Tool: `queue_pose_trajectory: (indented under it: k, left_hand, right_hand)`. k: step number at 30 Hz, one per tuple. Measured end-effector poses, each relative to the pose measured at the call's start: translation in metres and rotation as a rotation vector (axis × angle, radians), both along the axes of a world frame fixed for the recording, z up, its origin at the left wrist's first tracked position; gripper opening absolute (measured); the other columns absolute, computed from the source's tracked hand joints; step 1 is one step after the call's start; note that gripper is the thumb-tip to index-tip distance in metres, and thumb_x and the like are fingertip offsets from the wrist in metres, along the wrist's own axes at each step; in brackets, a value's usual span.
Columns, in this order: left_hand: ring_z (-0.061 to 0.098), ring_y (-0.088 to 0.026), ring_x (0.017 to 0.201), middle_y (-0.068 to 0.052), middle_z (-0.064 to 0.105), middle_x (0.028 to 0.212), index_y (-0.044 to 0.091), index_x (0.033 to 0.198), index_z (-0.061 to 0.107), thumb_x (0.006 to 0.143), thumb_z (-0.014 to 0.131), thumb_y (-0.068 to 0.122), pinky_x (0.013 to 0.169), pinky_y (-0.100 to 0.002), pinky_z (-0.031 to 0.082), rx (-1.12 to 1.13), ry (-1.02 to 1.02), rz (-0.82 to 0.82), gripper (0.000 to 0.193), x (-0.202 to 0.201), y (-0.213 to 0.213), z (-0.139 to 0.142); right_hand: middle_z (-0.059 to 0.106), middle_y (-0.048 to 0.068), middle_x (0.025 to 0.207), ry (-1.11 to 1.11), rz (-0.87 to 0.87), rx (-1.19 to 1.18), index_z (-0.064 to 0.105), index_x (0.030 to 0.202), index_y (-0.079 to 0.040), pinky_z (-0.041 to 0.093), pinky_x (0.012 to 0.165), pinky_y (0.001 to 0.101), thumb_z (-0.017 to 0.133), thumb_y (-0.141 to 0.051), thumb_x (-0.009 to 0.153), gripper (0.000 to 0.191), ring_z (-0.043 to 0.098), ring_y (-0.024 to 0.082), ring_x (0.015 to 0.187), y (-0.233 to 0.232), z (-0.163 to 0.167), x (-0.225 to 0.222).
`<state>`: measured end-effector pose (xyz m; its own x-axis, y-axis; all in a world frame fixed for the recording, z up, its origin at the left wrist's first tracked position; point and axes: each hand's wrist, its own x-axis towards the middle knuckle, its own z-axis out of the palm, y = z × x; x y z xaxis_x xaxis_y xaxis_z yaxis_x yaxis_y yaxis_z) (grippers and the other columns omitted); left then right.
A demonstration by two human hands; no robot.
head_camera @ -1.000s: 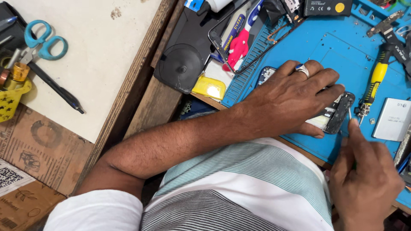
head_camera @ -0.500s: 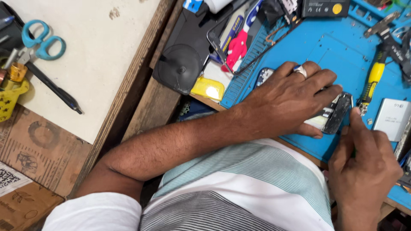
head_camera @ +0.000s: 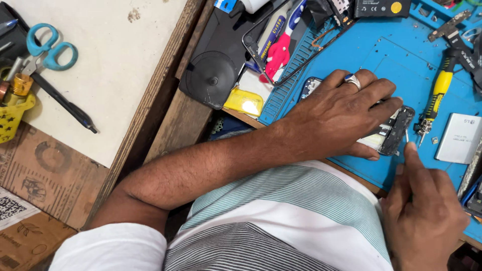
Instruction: The person removes a battery from a smartphone using a screwdriver and a prying tool. They then use a soldering iron to work on the phone's internal components, focusing on the area where the battery was located.
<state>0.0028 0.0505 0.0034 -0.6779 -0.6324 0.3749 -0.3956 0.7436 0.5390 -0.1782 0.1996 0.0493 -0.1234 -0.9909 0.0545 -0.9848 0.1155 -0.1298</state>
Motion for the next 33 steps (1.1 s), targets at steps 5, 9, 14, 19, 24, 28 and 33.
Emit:
queue_pose_trajectory:
  k: [5, 9, 14, 19, 24, 28, 33]
  left_hand:
    - [0.053, -0.029, 0.127, -0.008, 0.056, 0.134, 0.008, 0.136, 0.060, 0.067, 0.087, 0.060, 0.103, -0.047, 0.044, -0.009, -0.005, 0.000, 0.090, 0.000, 0.001, -0.002]
    - [0.054, -0.028, 0.126, -0.008, 0.056, 0.134, 0.007, 0.136, 0.061, 0.068, 0.087, 0.059, 0.102, -0.047, 0.044, 0.019, -0.021, -0.011, 0.089, -0.001, 0.001, -0.001]
    - [0.053, -0.028, 0.128, -0.008, 0.056, 0.134, 0.007, 0.136, 0.061, 0.067, 0.087, 0.059, 0.103, -0.047, 0.044, 0.003, -0.007, 0.005, 0.090, 0.000, 0.001, 0.001]
    - [0.054, -0.029, 0.128, -0.008, 0.056, 0.135, 0.008, 0.136, 0.061, 0.067, 0.087, 0.059, 0.103, -0.047, 0.044, -0.003, -0.012, 0.007, 0.089, 0.000, 0.001, -0.002]
    - [0.054, -0.028, 0.127, -0.007, 0.056, 0.134, 0.008, 0.136, 0.061, 0.067, 0.087, 0.058, 0.103, -0.047, 0.044, 0.028, -0.023, -0.004, 0.090, -0.001, 0.002, -0.001]
    - [0.053, -0.029, 0.128, -0.008, 0.055, 0.135, 0.008, 0.136, 0.061, 0.067, 0.088, 0.058, 0.103, -0.048, 0.044, -0.017, 0.002, 0.009, 0.089, 0.001, 0.002, 0.000]
    - [0.054, -0.028, 0.129, -0.008, 0.055, 0.136, 0.007, 0.137, 0.060, 0.069, 0.088, 0.058, 0.104, -0.047, 0.044, -0.023, 0.004, 0.011, 0.089, 0.001, 0.001, -0.001]
  right_hand:
    - [0.064, 0.011, 0.086, 0.006, 0.004, 0.033, 0.072, 0.139, -0.006, 0.054, 0.064, 0.0352, 0.074, -0.004, 0.100, 0.039, 0.065, 0.021, 0.067, 0.016, 0.006, 0.004]
    - [0.062, 0.012, 0.083, 0.041, 0.003, 0.003, 0.073, 0.142, -0.006, 0.052, 0.063, 0.0373, 0.075, -0.003, 0.104, 0.038, 0.063, 0.022, 0.064, -0.001, 0.000, 0.004]
    - [0.063, 0.012, 0.084, 0.049, 0.031, -0.056, 0.073, 0.137, -0.003, 0.050, 0.061, 0.0362, 0.074, -0.002, 0.108, 0.030, 0.062, 0.021, 0.063, -0.016, -0.003, 0.002]
    - [0.062, 0.011, 0.082, 0.020, 0.016, 0.013, 0.072, 0.140, -0.004, 0.051, 0.061, 0.0345, 0.074, -0.003, 0.106, 0.034, 0.063, 0.021, 0.064, 0.004, 0.005, 0.004]
    - [0.064, 0.011, 0.085, 0.023, 0.029, -0.036, 0.073, 0.139, -0.005, 0.052, 0.062, 0.0351, 0.074, -0.002, 0.109, 0.030, 0.064, 0.022, 0.066, -0.007, -0.004, -0.002]
    - [0.063, 0.012, 0.085, 0.045, 0.026, -0.031, 0.073, 0.140, -0.006, 0.052, 0.063, 0.0351, 0.074, -0.003, 0.107, 0.033, 0.063, 0.022, 0.066, -0.007, -0.001, -0.002]
    - [0.062, 0.010, 0.085, 0.055, 0.018, -0.002, 0.073, 0.141, -0.007, 0.053, 0.065, 0.0343, 0.074, -0.005, 0.109, 0.032, 0.063, 0.021, 0.067, 0.000, 0.002, 0.002]
